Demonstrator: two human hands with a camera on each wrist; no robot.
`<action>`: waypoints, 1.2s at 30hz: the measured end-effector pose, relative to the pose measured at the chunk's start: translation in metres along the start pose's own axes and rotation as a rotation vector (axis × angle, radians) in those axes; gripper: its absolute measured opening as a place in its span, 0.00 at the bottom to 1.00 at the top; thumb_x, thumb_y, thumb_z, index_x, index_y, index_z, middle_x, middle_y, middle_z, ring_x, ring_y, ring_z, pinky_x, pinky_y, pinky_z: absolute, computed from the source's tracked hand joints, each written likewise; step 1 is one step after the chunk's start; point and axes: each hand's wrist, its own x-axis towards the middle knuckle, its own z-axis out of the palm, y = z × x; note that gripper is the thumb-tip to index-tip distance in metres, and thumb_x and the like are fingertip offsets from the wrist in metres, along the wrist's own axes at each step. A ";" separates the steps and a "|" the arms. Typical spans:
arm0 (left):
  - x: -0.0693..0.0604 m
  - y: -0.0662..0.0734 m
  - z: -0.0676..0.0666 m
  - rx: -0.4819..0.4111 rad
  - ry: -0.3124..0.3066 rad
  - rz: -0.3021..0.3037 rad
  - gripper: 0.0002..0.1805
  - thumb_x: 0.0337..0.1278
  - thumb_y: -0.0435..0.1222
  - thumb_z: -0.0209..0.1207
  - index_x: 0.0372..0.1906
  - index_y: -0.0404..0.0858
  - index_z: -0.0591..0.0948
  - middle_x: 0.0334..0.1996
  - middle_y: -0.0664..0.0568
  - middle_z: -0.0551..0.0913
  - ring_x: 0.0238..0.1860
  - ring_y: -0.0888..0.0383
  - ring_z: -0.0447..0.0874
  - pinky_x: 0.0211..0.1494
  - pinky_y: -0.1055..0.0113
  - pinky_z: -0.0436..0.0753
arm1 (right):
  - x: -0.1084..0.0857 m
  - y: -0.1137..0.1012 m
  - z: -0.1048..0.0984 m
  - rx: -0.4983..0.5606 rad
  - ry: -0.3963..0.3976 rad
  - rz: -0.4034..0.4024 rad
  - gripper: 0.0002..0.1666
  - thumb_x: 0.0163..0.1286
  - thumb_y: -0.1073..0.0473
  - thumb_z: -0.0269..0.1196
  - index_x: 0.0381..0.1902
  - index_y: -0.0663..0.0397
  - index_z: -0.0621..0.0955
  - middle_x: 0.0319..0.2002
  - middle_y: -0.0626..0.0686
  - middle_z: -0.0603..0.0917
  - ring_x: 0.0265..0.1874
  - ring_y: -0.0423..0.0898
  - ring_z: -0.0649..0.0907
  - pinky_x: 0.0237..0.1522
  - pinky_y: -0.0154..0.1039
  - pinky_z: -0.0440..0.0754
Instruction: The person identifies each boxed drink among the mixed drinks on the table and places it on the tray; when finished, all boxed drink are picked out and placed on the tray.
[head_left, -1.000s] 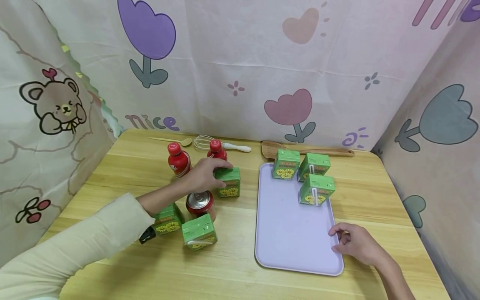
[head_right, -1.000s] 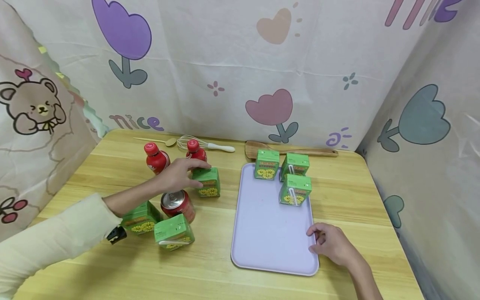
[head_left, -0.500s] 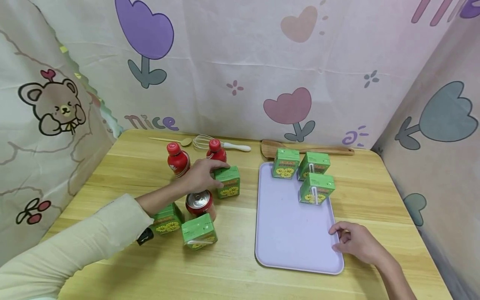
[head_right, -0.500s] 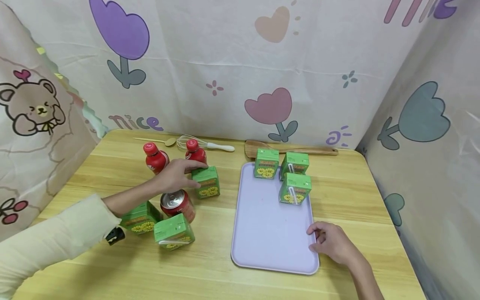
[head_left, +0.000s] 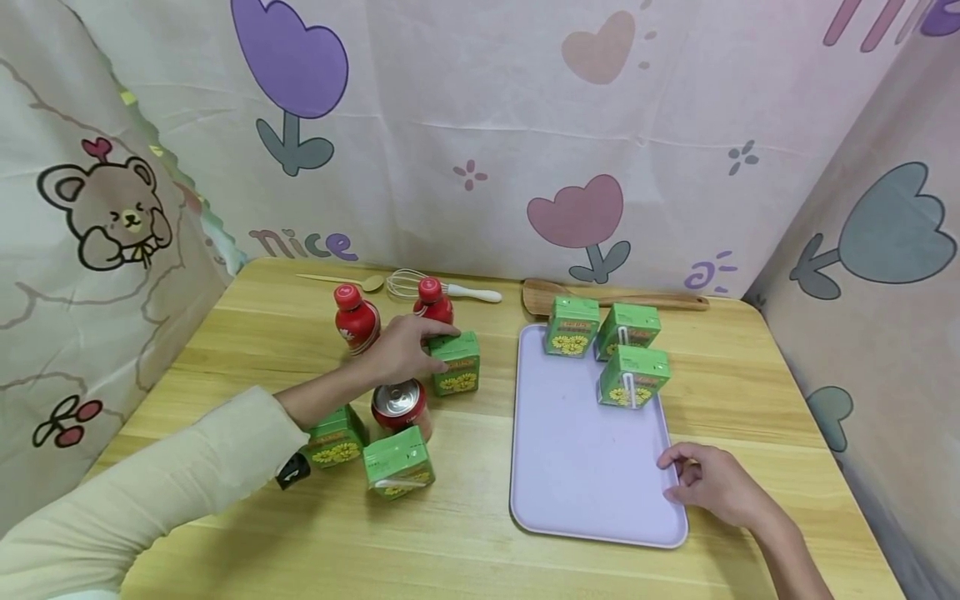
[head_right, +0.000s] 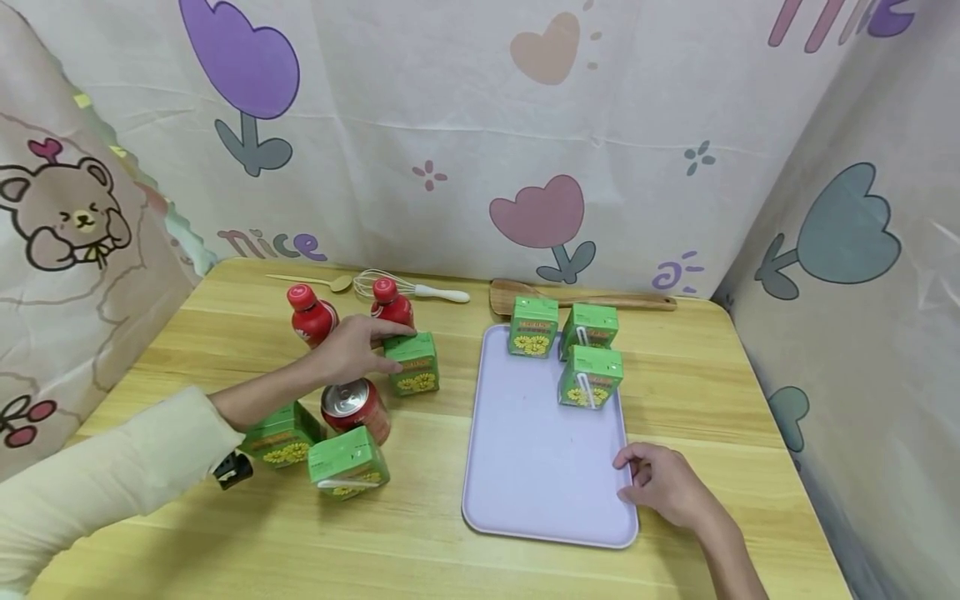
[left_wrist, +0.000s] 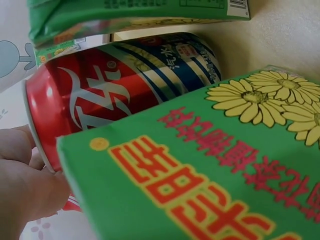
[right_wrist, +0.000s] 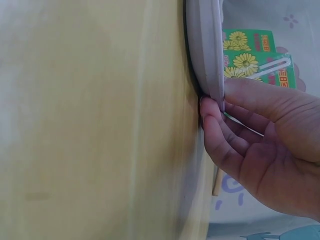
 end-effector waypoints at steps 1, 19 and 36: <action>0.000 0.001 0.000 0.000 0.003 -0.001 0.29 0.44 0.31 0.69 0.57 0.42 0.79 0.57 0.45 0.79 0.54 0.49 0.77 0.58 0.53 0.78 | 0.000 0.000 0.000 -0.001 0.000 0.001 0.19 0.50 0.66 0.72 0.40 0.58 0.79 0.24 0.50 0.73 0.22 0.38 0.71 0.24 0.31 0.70; -0.001 0.014 -0.007 -0.056 0.007 -0.046 0.30 0.45 0.30 0.69 0.59 0.42 0.78 0.59 0.44 0.77 0.55 0.49 0.76 0.58 0.55 0.78 | 0.002 0.000 -0.001 -0.011 -0.010 0.022 0.18 0.51 0.65 0.71 0.40 0.57 0.79 0.25 0.50 0.73 0.23 0.38 0.71 0.23 0.31 0.70; 0.003 0.039 -0.004 -0.096 0.025 0.028 0.28 0.45 0.31 0.70 0.56 0.45 0.80 0.51 0.49 0.82 0.47 0.53 0.78 0.51 0.60 0.81 | 0.002 0.000 0.001 -0.012 -0.003 0.022 0.18 0.51 0.66 0.71 0.40 0.57 0.79 0.26 0.50 0.73 0.23 0.38 0.72 0.23 0.30 0.71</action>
